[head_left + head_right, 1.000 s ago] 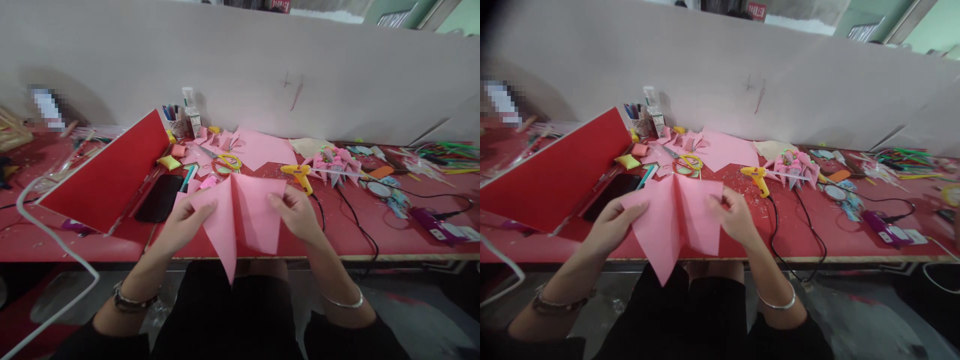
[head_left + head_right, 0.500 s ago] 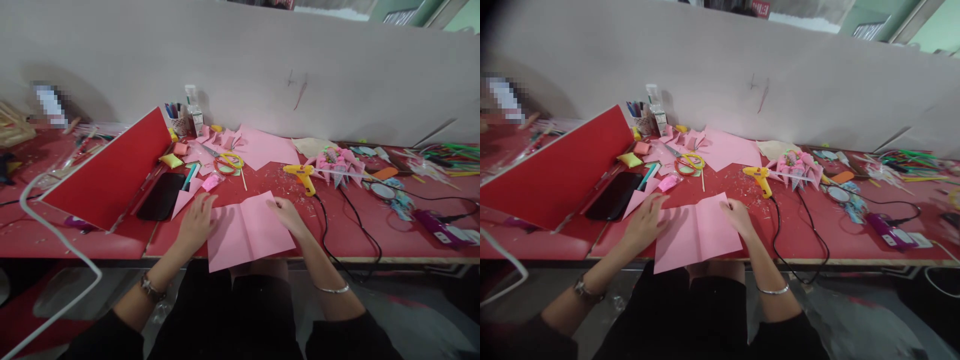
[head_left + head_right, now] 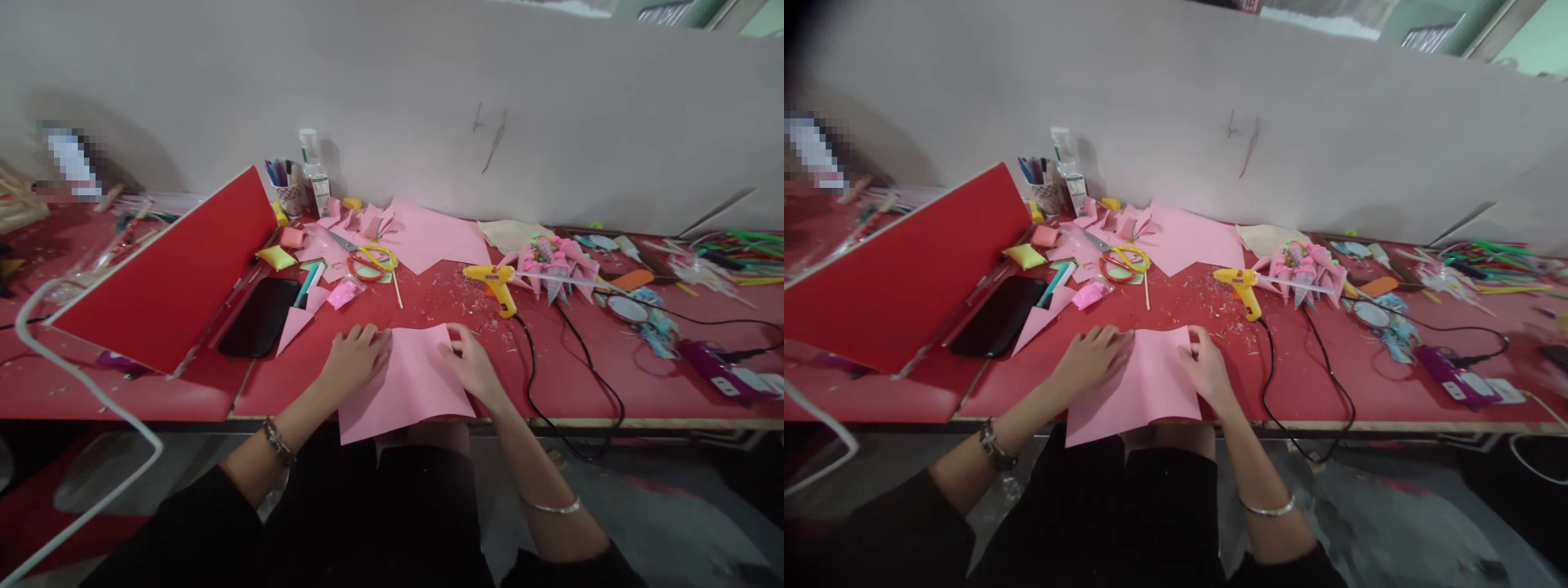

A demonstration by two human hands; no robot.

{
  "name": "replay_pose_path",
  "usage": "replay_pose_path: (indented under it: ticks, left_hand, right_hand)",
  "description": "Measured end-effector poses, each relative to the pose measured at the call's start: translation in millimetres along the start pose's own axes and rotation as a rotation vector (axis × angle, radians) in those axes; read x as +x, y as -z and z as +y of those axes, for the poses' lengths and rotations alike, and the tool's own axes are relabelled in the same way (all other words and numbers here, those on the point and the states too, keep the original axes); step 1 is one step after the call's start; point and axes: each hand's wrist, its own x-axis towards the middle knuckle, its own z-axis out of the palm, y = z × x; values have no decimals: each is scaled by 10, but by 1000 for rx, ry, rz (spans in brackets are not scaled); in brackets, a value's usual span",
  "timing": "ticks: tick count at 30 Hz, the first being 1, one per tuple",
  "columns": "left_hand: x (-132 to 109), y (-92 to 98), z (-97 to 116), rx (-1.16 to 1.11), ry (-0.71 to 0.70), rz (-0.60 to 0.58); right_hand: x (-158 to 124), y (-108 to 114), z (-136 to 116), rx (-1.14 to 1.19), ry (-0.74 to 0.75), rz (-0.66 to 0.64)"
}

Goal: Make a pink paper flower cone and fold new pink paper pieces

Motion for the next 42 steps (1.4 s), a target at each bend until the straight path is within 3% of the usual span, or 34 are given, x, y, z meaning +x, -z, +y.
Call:
replay_pose_path:
  ticks: [6, 14, 30, 35, 42]
  left_hand:
    - [6, -8, 27, 25, -4, 32]
    - [28, 31, 59, 56, -22, -18]
    - [-43, 38, 48, -40, 1, -24]
    - [-157, -3, 121, -216, -79, -81]
    - [-143, -31, 204, -224, 41, -115]
  right_hand:
    - [-80, -67, 67, -91, 95, 49]
    - [-112, -100, 120, -146, 160, 99]
    - [-142, 19, 192, -180, 139, 155]
    - [-49, 49, 138, -108, 106, 161]
    - [-154, 72, 178, 209, -15, -6]
